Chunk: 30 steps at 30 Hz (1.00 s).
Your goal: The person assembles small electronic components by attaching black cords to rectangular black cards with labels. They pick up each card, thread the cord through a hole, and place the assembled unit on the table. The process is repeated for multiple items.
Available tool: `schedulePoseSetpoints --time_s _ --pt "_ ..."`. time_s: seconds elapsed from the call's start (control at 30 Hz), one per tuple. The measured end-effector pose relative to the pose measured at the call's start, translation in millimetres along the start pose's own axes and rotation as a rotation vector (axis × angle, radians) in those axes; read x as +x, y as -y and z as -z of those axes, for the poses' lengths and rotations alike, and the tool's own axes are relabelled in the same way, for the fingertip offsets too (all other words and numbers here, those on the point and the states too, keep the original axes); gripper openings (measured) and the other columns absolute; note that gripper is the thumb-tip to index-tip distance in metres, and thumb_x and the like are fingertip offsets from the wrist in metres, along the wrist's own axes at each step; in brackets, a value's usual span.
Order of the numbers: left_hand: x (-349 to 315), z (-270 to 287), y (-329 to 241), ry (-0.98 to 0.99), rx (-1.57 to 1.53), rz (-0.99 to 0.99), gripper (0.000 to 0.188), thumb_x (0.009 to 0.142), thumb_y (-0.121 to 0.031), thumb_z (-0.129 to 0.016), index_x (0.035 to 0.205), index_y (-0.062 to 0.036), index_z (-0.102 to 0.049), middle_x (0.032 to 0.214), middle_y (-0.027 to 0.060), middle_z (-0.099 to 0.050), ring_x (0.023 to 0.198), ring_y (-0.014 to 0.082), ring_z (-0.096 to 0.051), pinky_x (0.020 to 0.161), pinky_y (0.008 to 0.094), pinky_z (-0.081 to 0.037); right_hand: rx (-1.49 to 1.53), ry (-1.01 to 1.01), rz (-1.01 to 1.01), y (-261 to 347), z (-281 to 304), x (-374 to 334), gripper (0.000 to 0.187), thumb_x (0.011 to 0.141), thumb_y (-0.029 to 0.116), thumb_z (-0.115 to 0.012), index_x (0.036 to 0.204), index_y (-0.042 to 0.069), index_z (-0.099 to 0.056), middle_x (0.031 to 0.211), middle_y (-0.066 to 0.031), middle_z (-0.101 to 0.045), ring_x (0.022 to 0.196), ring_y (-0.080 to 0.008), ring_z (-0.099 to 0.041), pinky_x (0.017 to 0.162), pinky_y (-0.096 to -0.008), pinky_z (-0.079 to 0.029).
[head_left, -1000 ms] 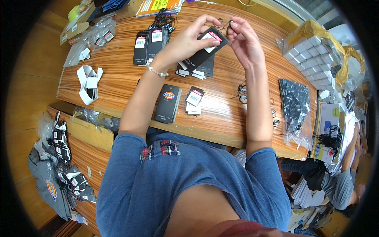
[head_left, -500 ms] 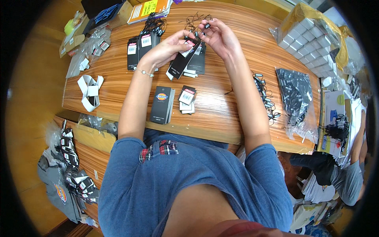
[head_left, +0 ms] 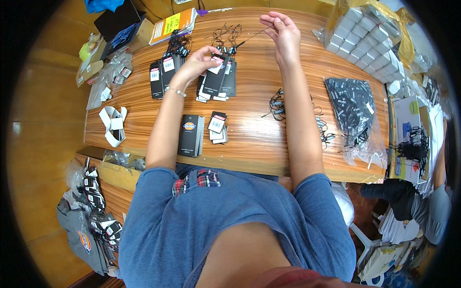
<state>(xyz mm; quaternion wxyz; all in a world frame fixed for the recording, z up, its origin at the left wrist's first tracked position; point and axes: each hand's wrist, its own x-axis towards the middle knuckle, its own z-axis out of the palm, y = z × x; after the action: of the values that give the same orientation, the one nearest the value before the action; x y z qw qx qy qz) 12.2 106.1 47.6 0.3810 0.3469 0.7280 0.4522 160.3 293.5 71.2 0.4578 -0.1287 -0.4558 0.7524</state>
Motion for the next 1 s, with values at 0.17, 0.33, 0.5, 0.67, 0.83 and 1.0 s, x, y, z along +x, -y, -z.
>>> schedulePoseSetpoints --time_s 0.17,0.33,0.5,0.67,0.83,1.0 --pt "7 -17 5 -0.052 0.012 -0.06 0.029 0.074 -0.007 -0.07 0.095 -0.0086 -0.052 0.074 0.0018 -0.064 0.064 0.0069 -0.057 0.048 0.0202 -0.04 -0.35 -0.01 0.144 -10 4 1 0.018 0.089 0.005 -0.043 0.095 0.003 -0.06 0.08 -0.0048 -0.066 0.059 -0.0047 -0.048 0.054 -0.0188 -0.041" --pt "11 -28 16 -0.139 0.14 -0.31 0.026 0.068 -0.006 -0.074 0.086 -0.0049 -0.055 0.066 0.0039 -0.061 0.06 0.0096 -0.057 0.053 0.0233 -0.043 -0.276 0.015 0.095 1 -8 -2 0.019 0.089 0.004 -0.043 0.097 0.002 -0.06 0.08 -0.005 -0.065 0.056 -0.0044 -0.048 0.053 -0.0181 -0.04" --pt "5 -27 12 -0.324 0.672 -0.421 0.035 0.062 -0.024 -0.078 0.09 -0.0086 -0.064 0.083 0.0054 -0.059 0.081 0.0187 -0.054 0.072 0.0321 -0.045 -0.398 0.118 0.024 -4 -33 18 0.018 0.088 0.005 -0.044 0.097 0.002 -0.059 0.079 -0.0045 -0.065 0.056 -0.0052 -0.049 0.053 -0.0183 -0.041" --pt "-6 -17 14 -0.471 0.838 -0.526 0.049 0.066 -0.041 -0.072 0.103 -0.0116 -0.063 0.104 0.0091 -0.054 0.098 0.027 -0.047 0.085 0.0372 -0.041 -0.603 0.215 -0.144 -41 -46 50 0.018 0.088 0.007 -0.044 0.097 0.003 -0.059 0.078 -0.0032 -0.065 0.056 -0.0053 -0.05 0.052 -0.0192 -0.041" --pt "-71 12 6 -0.457 0.634 -0.587 0.046 0.08 -0.033 -0.064 0.116 -0.0062 -0.052 0.108 0.0111 -0.054 0.094 0.0245 -0.048 0.085 0.0341 -0.04 -0.666 0.291 -0.355 -77 -56 72 0.017 0.087 0.004 -0.045 0.097 0.004 -0.058 0.076 -0.0033 -0.064 0.056 -0.0059 -0.052 0.05 -0.02 -0.04" --pt "-144 35 22 -0.345 0.3 -0.36 0.04 0.08 -0.016 -0.064 0.117 -0.0063 -0.051 0.097 0.0049 -0.056 0.077 0.0136 -0.045 0.071 0.0248 -0.04 -0.779 0.311 -0.405 -110 -55 93 0.018 0.085 0.004 -0.046 0.099 0.004 -0.058 0.073 -0.0035 -0.063 0.056 -0.0065 -0.052 0.049 -0.0203 -0.04"
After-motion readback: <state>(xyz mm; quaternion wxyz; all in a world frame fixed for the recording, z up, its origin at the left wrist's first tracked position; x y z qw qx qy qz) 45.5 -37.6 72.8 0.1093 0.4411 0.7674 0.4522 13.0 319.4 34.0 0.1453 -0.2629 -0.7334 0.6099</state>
